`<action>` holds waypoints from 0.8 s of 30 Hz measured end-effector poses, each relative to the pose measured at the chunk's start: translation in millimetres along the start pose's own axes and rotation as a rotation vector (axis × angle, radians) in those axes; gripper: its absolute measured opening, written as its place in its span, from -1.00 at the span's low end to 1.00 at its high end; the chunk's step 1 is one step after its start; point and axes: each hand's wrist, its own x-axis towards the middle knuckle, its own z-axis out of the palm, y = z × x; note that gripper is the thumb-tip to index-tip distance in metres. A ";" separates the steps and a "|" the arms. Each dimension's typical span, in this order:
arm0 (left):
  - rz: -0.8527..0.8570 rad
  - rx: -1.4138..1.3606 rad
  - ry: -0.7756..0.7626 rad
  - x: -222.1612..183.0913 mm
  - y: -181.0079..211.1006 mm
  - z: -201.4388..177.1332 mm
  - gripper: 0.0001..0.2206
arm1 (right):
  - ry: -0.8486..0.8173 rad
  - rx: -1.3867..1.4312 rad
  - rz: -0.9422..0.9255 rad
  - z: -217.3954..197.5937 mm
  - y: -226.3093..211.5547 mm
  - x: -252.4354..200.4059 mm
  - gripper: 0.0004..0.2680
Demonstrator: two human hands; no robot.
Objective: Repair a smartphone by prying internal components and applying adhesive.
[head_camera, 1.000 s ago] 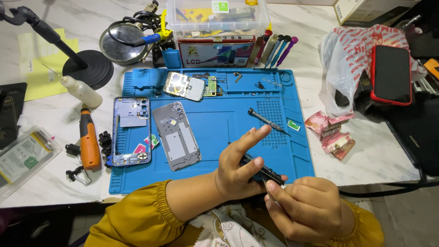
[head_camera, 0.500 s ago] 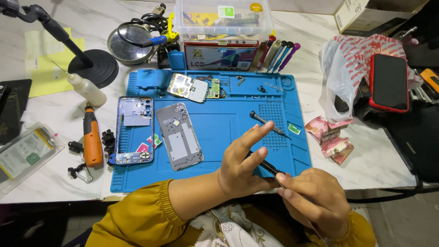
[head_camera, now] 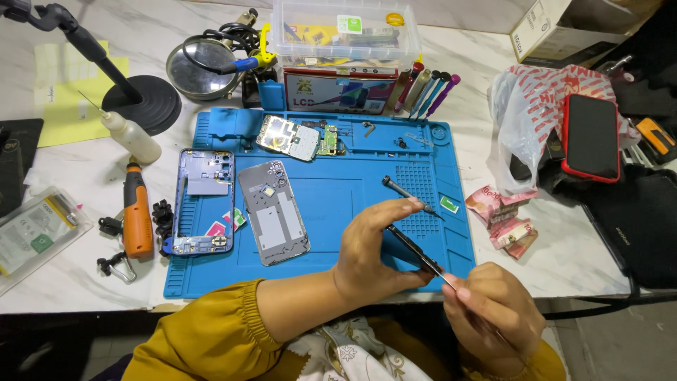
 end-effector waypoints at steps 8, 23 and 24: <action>0.069 -0.062 -0.010 0.9 -0.1 0.7 -0.46 | -0.036 0.001 -0.003 -2.9 -3.9 2.6 -0.82; 0.097 -0.063 -0.016 5.8 3.5 -1.3 -0.41 | -0.207 -0.007 -0.221 -15.3 -1.3 14.8 -0.90; 0.105 -0.057 -0.018 6.0 4.2 -1.2 -0.39 | -0.242 -0.023 -0.247 -18.0 -0.7 14.7 -0.92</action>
